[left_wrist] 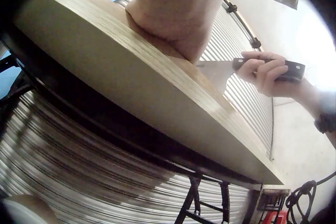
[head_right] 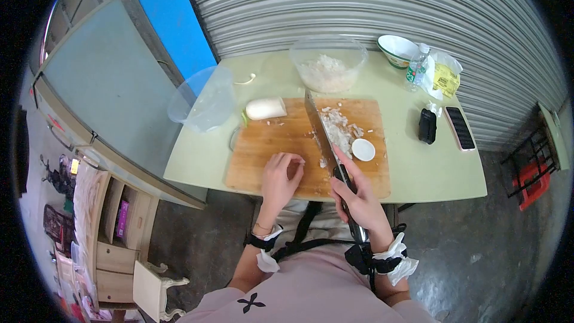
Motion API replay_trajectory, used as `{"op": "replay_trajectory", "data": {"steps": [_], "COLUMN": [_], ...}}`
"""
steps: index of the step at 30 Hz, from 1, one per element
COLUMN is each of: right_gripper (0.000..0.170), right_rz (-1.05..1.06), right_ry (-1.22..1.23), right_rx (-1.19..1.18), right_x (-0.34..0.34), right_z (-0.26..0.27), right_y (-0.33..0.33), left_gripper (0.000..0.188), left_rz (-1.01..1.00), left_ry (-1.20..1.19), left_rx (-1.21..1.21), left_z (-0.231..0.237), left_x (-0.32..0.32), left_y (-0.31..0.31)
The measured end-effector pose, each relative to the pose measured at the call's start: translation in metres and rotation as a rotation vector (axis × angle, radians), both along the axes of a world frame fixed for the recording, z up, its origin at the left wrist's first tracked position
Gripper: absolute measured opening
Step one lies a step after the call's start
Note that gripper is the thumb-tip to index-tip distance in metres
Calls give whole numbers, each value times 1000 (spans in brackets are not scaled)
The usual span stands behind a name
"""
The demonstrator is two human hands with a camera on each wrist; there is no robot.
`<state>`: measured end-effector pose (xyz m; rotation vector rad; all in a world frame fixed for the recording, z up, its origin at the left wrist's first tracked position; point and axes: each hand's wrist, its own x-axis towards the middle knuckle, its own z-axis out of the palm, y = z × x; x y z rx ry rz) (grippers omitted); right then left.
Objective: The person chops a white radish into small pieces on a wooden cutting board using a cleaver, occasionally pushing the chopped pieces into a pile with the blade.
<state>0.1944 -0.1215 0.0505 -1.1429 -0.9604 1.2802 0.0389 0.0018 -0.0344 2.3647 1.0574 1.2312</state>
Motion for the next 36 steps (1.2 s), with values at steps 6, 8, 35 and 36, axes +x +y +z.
{"op": "replay_trajectory", "data": {"steps": [6, 8, 35, 36], "right_gripper": [58, 58, 58, 58], "right_rz": [24, 17, 4, 8], "right_ry": [50, 27, 114, 116], "right_rx": [-45, -56, -76, -72], "right_x": [0, -1, -2, -2], "right_z": [-23, -22, -21, -20], "right_y": [14, 14, 15, 14], "left_gripper": [13, 14, 16, 16], "left_rz": [29, 38, 37, 40], "left_ry": [-32, -21, -8, -6], "left_rx": [46, 35, 21, 25], "left_z": [1, 2, 1, 1], "left_x": [3, 2, 1, 0], "left_y": [1, -2, -1, -1]}}
